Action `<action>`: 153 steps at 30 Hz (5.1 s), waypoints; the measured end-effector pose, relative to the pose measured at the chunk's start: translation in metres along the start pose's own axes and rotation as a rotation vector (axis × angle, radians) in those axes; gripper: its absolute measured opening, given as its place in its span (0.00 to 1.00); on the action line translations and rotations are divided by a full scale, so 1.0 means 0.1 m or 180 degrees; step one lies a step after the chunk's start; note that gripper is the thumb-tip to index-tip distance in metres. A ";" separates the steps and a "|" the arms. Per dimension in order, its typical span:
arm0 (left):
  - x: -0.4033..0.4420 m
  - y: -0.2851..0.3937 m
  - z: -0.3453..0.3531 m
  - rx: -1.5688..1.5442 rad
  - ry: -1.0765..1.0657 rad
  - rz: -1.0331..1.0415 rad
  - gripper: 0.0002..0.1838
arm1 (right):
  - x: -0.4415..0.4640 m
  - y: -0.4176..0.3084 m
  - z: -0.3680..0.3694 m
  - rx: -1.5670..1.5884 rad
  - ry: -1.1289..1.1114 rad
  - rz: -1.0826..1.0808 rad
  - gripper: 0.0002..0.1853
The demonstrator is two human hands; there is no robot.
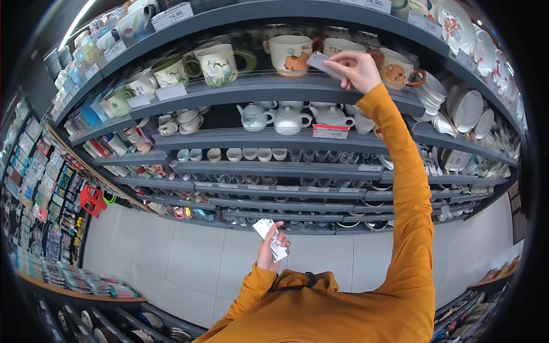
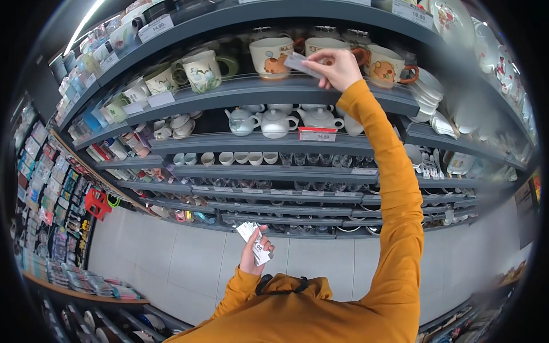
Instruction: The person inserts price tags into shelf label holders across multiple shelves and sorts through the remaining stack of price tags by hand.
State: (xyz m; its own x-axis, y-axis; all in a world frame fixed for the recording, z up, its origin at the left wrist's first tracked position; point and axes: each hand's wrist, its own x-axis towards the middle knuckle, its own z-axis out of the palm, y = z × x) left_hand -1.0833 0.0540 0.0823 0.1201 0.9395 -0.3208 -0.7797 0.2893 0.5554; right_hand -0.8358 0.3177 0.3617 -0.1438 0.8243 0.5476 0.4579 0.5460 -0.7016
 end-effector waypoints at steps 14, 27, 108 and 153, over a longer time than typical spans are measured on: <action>0.04 -0.76 0.18 0.0927 0.0168 -0.0262 0.19 | -3.59 0.62 1.26 0.1501 -0.1524 0.1514 0.10; -0.14 -1.50 0.15 0.1017 -0.0315 -0.1333 0.16 | -2.55 2.40 -0.20 -0.1983 -0.0024 0.0584 0.12; 0.51 -8.11 3.70 0.2519 -0.2226 -0.4282 0.16 | -8.38 3.79 -4.35 0.2243 0.0981 0.3765 0.37; -0.40 -10.74 6.16 0.0379 0.0761 -0.0579 0.19 | -7.10 4.97 -8.88 0.0586 -0.2123 0.1414 0.14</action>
State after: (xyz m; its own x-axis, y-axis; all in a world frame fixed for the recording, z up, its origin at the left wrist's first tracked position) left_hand 0.1278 -0.1817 -0.0283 0.0922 0.8048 -0.5863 -0.6795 0.4812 0.5538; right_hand 0.2732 -0.1296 0.0288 -0.5008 0.8535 -0.1441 0.4521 0.1160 -0.8844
